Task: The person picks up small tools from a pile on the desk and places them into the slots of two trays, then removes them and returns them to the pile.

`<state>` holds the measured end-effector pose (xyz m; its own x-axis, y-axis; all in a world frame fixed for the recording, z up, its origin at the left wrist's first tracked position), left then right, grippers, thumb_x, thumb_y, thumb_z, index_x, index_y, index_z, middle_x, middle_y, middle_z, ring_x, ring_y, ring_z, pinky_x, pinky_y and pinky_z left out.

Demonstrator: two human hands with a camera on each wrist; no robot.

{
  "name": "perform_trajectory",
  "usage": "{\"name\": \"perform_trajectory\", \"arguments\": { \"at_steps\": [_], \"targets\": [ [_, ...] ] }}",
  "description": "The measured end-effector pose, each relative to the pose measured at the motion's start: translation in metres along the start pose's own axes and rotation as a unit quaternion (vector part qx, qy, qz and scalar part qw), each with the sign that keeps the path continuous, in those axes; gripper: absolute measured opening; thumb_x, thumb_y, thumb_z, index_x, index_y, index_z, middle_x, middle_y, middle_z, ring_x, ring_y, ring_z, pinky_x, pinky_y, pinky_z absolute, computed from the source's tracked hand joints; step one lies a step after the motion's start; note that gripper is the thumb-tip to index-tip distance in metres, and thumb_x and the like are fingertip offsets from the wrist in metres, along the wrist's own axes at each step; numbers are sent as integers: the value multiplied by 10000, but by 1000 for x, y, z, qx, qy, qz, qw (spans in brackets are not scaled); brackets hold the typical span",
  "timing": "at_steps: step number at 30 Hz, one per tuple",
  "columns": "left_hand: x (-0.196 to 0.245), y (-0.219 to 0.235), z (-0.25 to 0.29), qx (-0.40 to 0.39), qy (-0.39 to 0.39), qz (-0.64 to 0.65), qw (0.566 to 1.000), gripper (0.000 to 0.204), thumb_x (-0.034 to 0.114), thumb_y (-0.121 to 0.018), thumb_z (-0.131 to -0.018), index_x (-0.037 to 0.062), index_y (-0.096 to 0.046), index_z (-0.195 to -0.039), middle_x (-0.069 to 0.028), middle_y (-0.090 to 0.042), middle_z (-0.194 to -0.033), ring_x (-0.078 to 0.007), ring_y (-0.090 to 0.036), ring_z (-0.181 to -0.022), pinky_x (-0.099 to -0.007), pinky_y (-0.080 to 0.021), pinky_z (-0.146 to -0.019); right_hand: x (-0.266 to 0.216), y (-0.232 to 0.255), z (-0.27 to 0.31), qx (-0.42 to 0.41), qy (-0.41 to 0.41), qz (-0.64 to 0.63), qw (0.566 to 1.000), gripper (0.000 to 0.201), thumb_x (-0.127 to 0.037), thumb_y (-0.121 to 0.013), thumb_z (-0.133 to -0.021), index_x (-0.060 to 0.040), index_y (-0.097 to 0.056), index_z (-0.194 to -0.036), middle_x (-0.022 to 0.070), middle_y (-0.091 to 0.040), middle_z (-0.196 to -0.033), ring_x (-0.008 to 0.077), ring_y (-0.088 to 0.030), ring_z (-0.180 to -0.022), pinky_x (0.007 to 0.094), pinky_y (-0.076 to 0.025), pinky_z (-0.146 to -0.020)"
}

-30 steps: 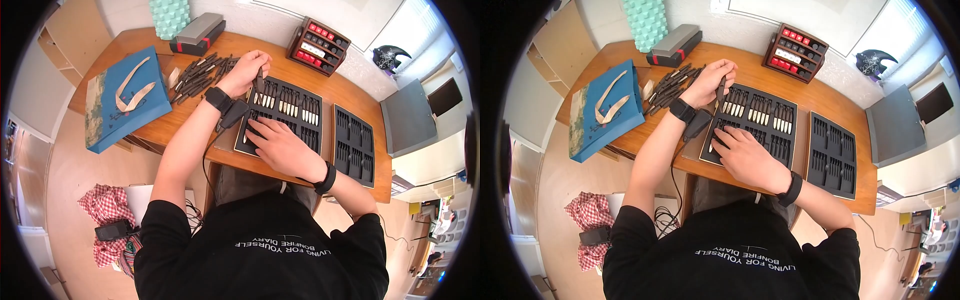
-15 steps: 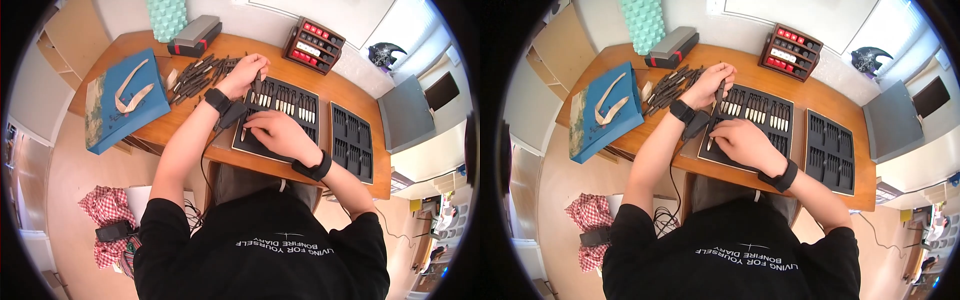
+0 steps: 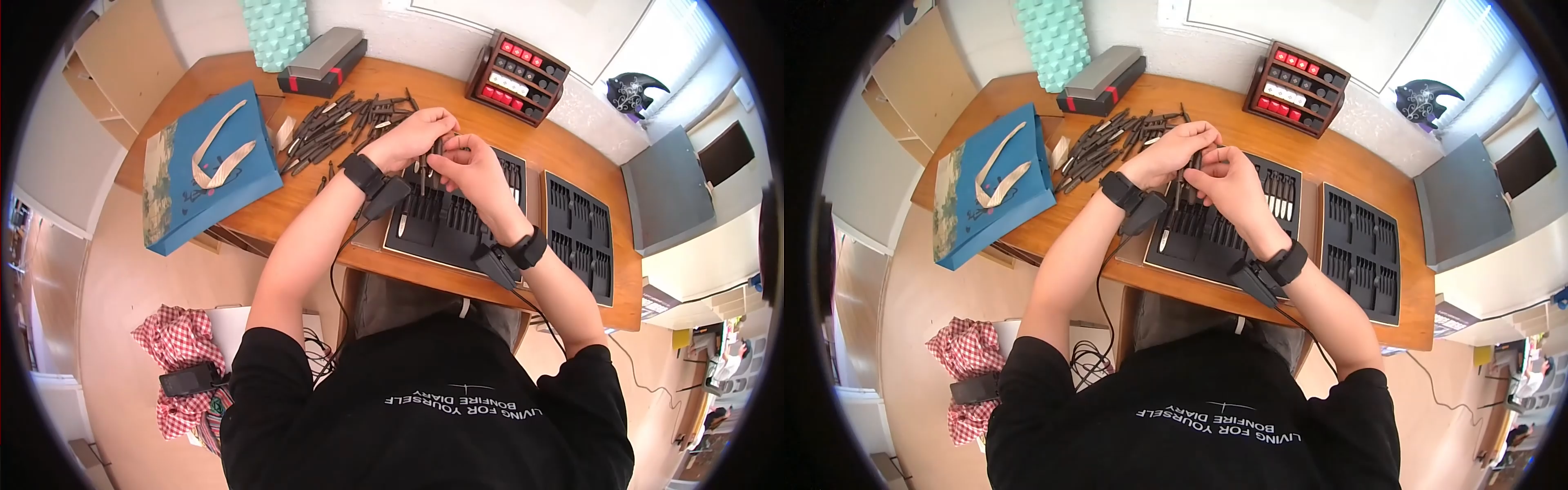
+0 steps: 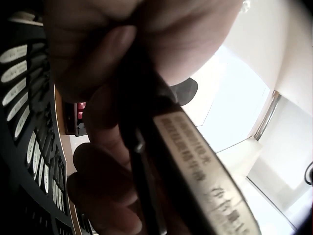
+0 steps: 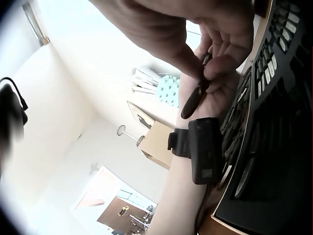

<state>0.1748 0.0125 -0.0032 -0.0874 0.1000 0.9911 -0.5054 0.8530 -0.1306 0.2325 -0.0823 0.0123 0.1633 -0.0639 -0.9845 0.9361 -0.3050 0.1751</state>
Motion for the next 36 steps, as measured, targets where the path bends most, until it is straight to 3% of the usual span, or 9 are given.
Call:
{"name": "perform_trajectory", "arguments": {
  "at_steps": [4,9,12,19,24,31,36],
  "targets": [
    [-2,6,-3,18,-11,9,1000,200,259,-456,-1001,85,-547,-961,44,-501,-763,-42,-485,-669,-202,-419,-556,-3,10,6,-21,-14,23,999,358,-108,-702,-829,9,-501,-1102,50,-639,-811,82,-582,-648,211,-463,-569],
    [-1,17,-8,47,-22,74,996,175,216,-444,-1007,68,-524,-960,45,-459,-748,-46,-403,-598,-205,-355,-505,-5,11,15,-143,-12,19,990,273,-140,-653,-870,-15,-583,-1102,36,-687,-942,54,-567,-722,199,-452,-649],
    [4,14,-4,53,-16,76,996,175,217,-437,-1008,69,-516,-961,45,-450,-737,-48,-401,-589,-207,-347,-497,4,10,18,-133,-42,-28,990,203,-162,-655,-875,-32,-624,-1028,3,-681,-894,45,-563,-718,194,-450,-635],
    [3,16,-4,55,-15,66,996,170,217,-432,-1009,73,-510,-961,44,-442,-726,-48,-401,-584,-206,-343,-492,21,4,16,-151,-78,13,985,173,-164,-641,-882,-26,-617,-984,19,-665,-854,59,-591,-715,200,-478,-631],
    [2,16,-7,47,-19,74,996,168,218,-442,-1006,75,-518,-963,48,-447,-718,-45,-411,-588,-205,-349,-494,17,-12,23,-203,-67,9,977,161,-133,-610,-906,-8,-598,-1008,32,-659,-883,67,-604,-719,183,-490,-656],
    [1,18,-8,47,-25,71,996,166,219,-447,-1005,77,-521,-962,50,-448,-714,-45,-416,-589,-207,-354,-493,29,-23,20,-195,-83,7,977,200,-83,-624,-872,28,-580,-1033,70,-645,-862,117,-642,-769,230,-530,-684],
    [3,17,-7,44,-20,71,996,164,218,-445,-1005,79,-521,-962,51,-451,-717,-46,-419,-587,-206,-360,-494,28,-22,16,-176,-32,63,982,318,-58,-654,-847,55,-564,-1130,103,-635,-914,148,-654,-789,258,-540,-708]
  ]
}}
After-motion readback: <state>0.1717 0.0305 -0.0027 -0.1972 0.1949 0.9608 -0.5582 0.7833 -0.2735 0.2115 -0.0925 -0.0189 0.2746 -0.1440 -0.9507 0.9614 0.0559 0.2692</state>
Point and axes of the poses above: each hand's wrist, its own z-axis away from the middle knuckle, its own y-axis out of the back of the hand, x = y × z, the point moved 7 cm from there along -z, towards the middle knuckle
